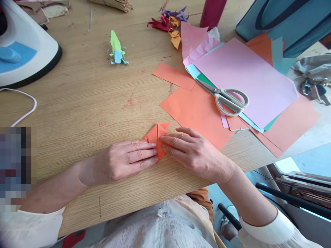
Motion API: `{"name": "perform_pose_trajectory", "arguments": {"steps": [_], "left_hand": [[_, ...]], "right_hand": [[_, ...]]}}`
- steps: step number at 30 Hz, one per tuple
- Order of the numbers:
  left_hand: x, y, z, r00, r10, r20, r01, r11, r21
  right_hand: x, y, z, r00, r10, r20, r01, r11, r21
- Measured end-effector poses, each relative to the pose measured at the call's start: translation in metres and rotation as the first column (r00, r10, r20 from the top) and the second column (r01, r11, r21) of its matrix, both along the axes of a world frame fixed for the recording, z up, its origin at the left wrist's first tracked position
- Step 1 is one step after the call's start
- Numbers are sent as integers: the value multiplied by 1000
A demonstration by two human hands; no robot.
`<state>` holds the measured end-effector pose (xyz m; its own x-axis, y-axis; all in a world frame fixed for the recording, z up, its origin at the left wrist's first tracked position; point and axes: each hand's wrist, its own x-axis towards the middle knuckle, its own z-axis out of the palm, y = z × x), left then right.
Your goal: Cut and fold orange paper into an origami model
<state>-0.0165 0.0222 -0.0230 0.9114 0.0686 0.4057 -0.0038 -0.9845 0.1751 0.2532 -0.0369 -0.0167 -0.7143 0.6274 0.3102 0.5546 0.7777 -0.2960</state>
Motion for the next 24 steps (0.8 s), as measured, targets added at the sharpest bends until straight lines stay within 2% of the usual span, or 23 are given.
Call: {"name": "perform_pose_trajectory", "arguments": {"steps": [5,14,18,24], "left_hand": [[0,-2,2,1000,24,-19,-25,998,-61],[1,-6,3,999,47,-10,-48,998,-42],[-1,-7,2,998,64,-29,-67,988,-141],[2,-5,0,989,149,-16,-145,928,-344]], "right_hand": [[-15,-16,2,994,-102,-33,101,995,-26],[-40,-54,-4,970,-222,-102,216,974,-62],[-41,-59,-8,960,-243,-136,234,969,-79],[-42,-60,-8,966,-234,-106,229,972,-60]]}}
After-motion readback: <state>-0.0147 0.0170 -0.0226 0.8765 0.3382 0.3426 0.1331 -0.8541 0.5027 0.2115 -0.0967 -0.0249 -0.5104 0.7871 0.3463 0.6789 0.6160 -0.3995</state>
